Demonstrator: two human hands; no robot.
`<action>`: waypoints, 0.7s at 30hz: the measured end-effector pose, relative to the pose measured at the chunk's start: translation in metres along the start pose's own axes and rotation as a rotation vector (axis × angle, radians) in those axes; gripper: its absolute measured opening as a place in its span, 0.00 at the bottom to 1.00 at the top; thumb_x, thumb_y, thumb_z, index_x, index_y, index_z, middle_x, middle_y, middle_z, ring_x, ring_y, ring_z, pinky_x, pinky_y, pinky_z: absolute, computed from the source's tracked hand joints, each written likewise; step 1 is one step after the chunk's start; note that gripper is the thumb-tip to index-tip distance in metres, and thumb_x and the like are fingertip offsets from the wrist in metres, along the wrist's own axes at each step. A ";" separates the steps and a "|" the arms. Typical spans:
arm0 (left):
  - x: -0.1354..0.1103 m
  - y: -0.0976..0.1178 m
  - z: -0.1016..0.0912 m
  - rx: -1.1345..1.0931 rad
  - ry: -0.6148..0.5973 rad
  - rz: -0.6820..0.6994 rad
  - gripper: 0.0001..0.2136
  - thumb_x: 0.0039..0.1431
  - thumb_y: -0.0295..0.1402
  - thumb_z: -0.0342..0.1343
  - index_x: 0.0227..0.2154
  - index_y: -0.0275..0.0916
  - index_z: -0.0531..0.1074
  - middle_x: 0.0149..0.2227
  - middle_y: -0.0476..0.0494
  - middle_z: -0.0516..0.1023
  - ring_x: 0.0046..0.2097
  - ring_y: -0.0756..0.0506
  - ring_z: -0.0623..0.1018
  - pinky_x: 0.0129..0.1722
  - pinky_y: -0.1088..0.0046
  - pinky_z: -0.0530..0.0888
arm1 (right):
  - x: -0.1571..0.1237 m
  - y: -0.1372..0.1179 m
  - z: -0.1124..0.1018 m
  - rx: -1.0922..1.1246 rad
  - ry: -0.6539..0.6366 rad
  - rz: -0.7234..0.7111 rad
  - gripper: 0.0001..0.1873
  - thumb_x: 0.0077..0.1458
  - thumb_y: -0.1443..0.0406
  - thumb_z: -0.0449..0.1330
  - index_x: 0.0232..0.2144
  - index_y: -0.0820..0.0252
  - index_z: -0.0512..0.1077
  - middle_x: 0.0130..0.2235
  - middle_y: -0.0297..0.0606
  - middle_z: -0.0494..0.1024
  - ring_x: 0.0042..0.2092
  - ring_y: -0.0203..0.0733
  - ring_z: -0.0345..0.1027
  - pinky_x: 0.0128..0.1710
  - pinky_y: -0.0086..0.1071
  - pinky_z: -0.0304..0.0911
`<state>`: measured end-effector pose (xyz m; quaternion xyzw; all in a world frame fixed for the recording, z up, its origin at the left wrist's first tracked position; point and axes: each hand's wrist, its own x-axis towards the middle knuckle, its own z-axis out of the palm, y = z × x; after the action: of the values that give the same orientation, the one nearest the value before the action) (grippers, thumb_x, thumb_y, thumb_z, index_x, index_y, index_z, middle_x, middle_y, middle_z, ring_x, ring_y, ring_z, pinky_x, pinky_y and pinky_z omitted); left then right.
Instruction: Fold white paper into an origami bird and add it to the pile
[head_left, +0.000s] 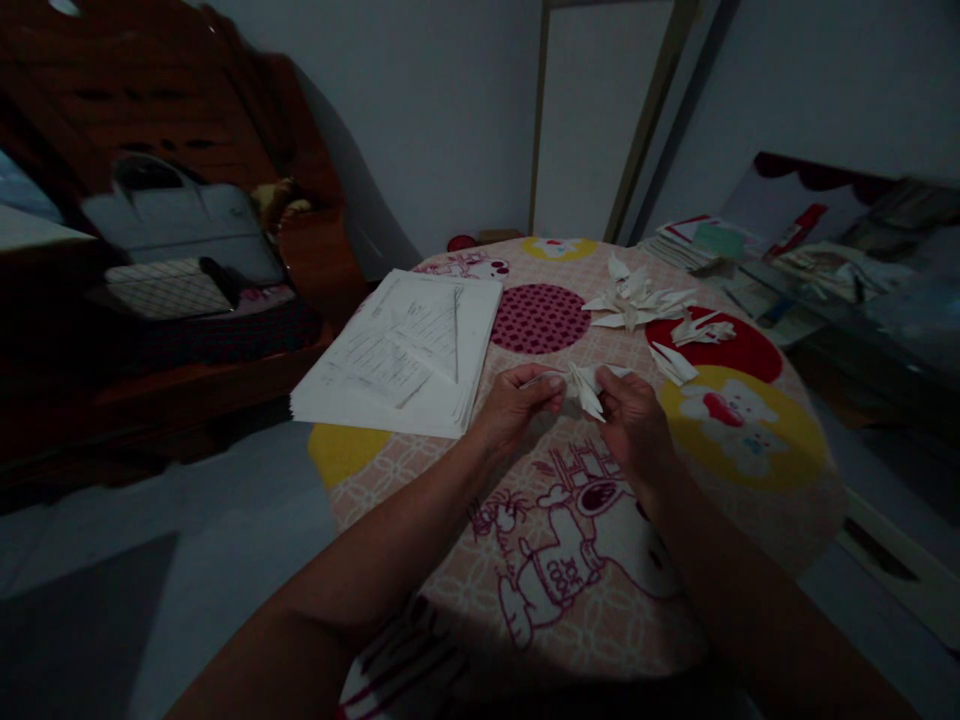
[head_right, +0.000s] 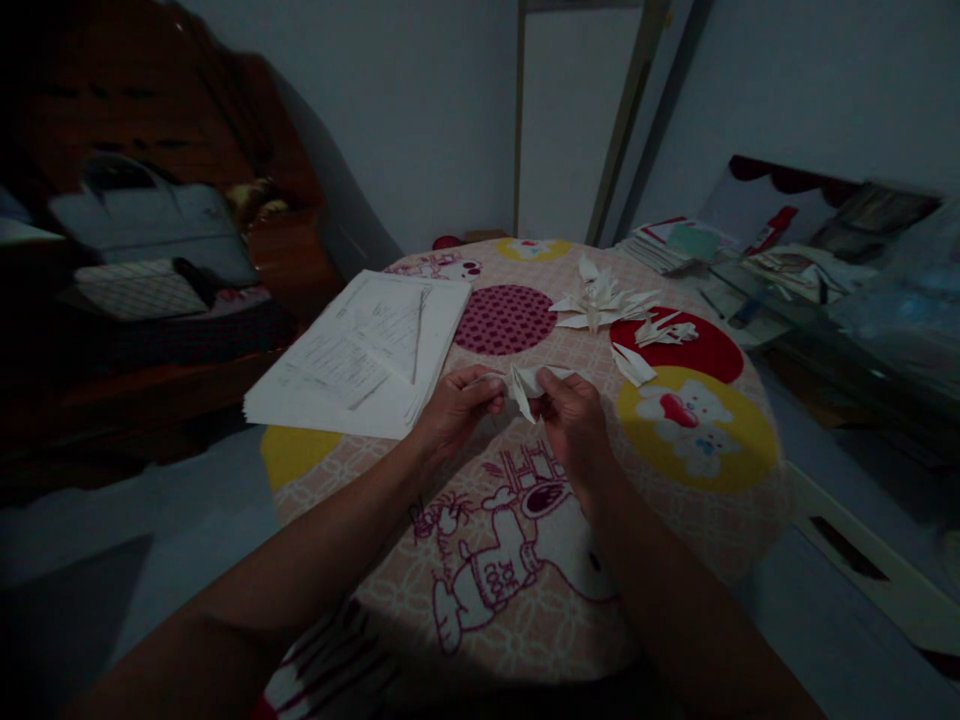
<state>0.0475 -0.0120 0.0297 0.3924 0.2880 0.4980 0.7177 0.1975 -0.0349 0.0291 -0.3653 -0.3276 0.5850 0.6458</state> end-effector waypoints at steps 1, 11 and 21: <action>0.000 0.000 0.000 0.011 -0.007 0.002 0.15 0.41 0.38 0.73 0.24 0.32 0.76 0.21 0.50 0.74 0.23 0.55 0.71 0.27 0.80 0.68 | -0.001 -0.001 0.001 -0.008 -0.009 0.005 0.11 0.49 0.61 0.68 0.22 0.58 0.71 0.21 0.30 0.72 0.21 0.33 0.62 0.22 0.28 0.59; 0.000 -0.003 0.004 -0.056 -0.051 -0.036 0.18 0.41 0.41 0.73 0.24 0.32 0.75 0.21 0.49 0.76 0.23 0.55 0.73 0.25 0.82 0.69 | -0.005 0.001 0.010 0.018 0.003 0.044 0.10 0.47 0.63 0.68 0.22 0.60 0.71 0.21 0.30 0.71 0.21 0.30 0.59 0.17 0.25 0.53; -0.004 0.001 0.005 -0.237 -0.109 -0.234 0.12 0.60 0.35 0.62 0.28 0.28 0.76 0.22 0.41 0.80 0.23 0.50 0.79 0.24 0.83 0.75 | -0.003 -0.005 0.007 0.109 0.016 0.144 0.07 0.47 0.70 0.61 0.23 0.57 0.66 0.18 0.25 0.66 0.16 0.29 0.56 0.12 0.23 0.47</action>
<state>0.0501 -0.0174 0.0330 0.2954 0.2316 0.4194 0.8266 0.1942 -0.0379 0.0367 -0.3569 -0.2627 0.6440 0.6236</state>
